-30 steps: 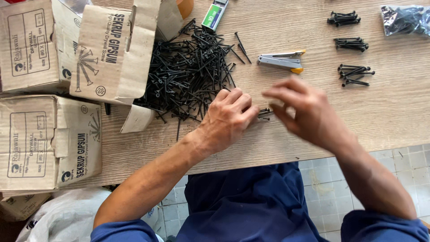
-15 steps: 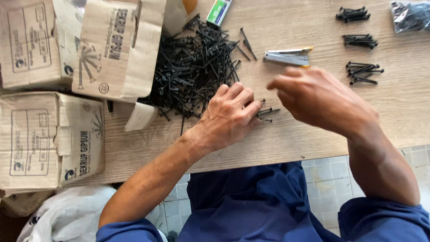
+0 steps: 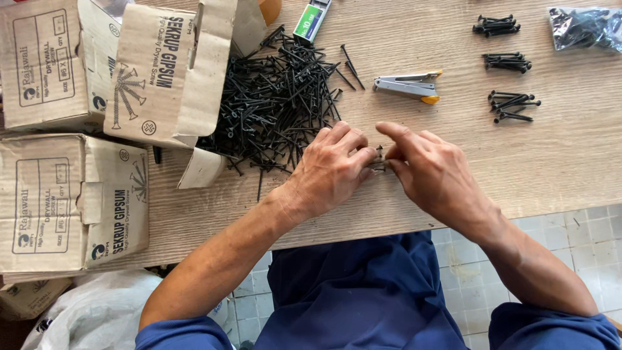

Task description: The person sorts black drywall screws from a cardboard box onto a wooden table. They pick up the screws by hand and arrange them into small, neat piles on the table surface.

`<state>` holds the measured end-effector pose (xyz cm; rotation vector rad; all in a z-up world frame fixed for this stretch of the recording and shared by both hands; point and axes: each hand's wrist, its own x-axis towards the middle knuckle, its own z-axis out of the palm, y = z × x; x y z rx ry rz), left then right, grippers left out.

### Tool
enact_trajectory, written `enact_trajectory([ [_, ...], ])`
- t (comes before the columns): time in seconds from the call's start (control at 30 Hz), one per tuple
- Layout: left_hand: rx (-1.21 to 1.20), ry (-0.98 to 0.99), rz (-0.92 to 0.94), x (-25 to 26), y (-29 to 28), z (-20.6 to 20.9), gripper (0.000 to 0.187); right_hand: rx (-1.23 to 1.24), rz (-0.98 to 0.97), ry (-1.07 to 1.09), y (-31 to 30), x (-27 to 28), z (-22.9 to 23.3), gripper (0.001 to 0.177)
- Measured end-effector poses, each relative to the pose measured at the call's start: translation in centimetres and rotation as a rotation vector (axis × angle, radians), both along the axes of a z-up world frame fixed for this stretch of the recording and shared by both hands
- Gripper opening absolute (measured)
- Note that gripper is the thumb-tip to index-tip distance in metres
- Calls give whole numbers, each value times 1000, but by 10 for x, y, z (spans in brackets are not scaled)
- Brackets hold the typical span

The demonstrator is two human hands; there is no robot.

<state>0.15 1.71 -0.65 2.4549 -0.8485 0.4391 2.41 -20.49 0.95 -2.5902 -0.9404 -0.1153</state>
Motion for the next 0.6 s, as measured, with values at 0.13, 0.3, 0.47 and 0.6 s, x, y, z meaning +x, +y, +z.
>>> enact_trajectory([
  [0.13,-62,-99,-3,3,-1,-11,20,7,27,47,-2,-2,-5,49],
  [0.3,-84,-111,3,4,-1,-26,21,26,60,-8,-3,0,-16,28],
  [0.47,-66,14,56,4,0,-18,24,187,146,-32,1,37,4,22],
  [0.6,-38,-67,90,16,16,-28,51,178,275,-71,28,78,35,26],
])
